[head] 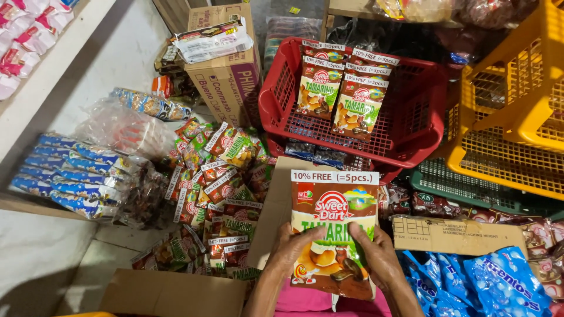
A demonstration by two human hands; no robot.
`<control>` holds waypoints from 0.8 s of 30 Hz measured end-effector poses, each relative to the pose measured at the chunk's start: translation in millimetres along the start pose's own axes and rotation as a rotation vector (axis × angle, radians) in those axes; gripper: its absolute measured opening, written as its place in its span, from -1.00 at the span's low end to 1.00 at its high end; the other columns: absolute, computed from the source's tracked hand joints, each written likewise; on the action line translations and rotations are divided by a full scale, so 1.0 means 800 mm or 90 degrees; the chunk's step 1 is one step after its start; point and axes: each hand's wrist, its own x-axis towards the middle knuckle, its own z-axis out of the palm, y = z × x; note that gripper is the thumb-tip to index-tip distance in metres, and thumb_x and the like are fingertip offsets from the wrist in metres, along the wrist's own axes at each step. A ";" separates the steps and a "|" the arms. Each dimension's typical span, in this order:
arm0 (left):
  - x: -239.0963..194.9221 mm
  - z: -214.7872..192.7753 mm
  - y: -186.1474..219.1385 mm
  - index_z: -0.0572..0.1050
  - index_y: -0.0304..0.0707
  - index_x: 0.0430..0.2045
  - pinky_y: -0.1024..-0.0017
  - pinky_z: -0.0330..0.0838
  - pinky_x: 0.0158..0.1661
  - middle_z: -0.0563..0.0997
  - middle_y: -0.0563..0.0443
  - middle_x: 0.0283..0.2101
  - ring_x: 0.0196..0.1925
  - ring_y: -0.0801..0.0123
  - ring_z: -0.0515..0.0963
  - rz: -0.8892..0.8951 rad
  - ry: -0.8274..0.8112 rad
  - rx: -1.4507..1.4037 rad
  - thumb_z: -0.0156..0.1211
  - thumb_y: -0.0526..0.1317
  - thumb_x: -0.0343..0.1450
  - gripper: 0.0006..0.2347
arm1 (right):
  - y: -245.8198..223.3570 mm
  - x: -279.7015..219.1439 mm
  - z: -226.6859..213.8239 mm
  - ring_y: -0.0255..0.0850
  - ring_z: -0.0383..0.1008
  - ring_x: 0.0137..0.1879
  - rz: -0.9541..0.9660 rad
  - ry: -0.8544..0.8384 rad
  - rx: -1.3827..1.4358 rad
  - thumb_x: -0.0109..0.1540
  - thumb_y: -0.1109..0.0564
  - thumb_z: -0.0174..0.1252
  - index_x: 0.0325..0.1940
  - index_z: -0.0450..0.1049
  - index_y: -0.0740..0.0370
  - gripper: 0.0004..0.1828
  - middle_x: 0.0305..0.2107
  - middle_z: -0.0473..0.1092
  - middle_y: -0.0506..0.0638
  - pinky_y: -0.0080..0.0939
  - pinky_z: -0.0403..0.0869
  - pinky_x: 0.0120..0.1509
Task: Wiping and organizing packets of tamarind snacks in a grocery store backroom.
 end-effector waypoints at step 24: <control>-0.003 -0.012 -0.069 0.50 -0.53 0.07 0.25 0.61 -0.02 0.68 -0.25 -0.06 -0.09 0.23 0.68 0.047 -0.160 -0.032 0.47 -0.20 0.29 -0.50 | 0.010 -0.004 -0.014 -0.25 0.54 -0.18 0.170 0.072 -0.045 0.17 0.00 0.28 0.26 0.43 0.12 -0.42 -0.09 0.56 0.04 -0.21 0.52 -0.22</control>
